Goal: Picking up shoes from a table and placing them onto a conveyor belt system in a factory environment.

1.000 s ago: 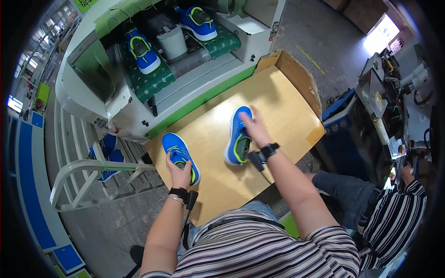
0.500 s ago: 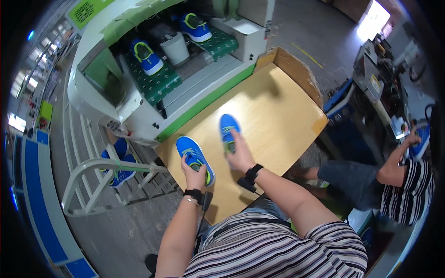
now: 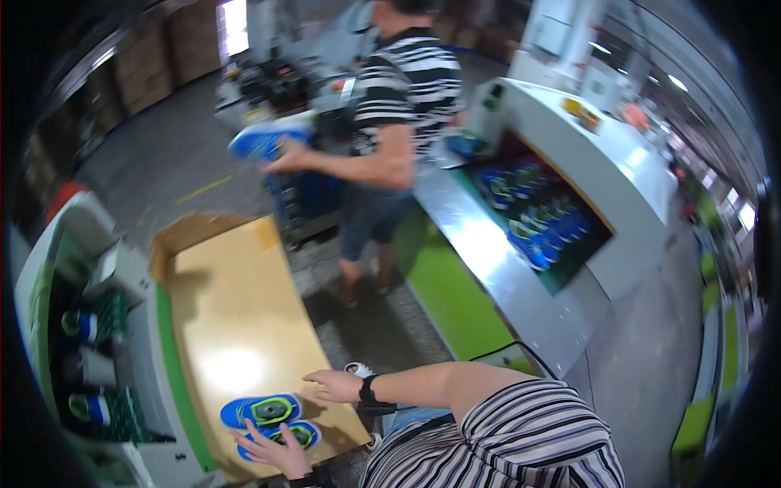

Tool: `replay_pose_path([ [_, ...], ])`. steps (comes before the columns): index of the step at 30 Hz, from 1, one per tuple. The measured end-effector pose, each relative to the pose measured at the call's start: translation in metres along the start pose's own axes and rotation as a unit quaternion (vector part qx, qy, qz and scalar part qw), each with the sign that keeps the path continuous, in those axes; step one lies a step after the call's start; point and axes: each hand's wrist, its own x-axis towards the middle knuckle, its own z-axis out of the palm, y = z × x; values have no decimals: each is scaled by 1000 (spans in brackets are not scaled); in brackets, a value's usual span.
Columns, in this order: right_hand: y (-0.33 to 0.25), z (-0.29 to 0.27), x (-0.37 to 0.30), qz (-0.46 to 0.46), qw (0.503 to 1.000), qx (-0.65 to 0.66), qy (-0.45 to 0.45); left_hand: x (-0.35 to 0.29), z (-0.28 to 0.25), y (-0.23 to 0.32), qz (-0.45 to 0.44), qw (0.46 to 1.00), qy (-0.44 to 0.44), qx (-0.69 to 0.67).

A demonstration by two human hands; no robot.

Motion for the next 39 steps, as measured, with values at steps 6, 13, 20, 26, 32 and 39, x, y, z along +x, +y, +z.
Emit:
replay_pose_path([
  [6,45,-43,-194,362,923,-126,-27,4,31,-19,111,981,-55,149],
  [13,152,24,-444,571,756,-247,-202,2,27,0,153,967,-56,197],
  [20,160,58,-472,467,844,-208,-162,28,29,1,105,969,-130,181],
  [26,119,17,-411,495,862,-98,37,35,51,-14,122,980,-59,145],
  [32,96,1,-392,495,863,-74,61,29,45,-19,156,981,-39,109],
  [39,145,24,-412,501,852,-136,-63,27,45,-15,163,980,-23,115],
])
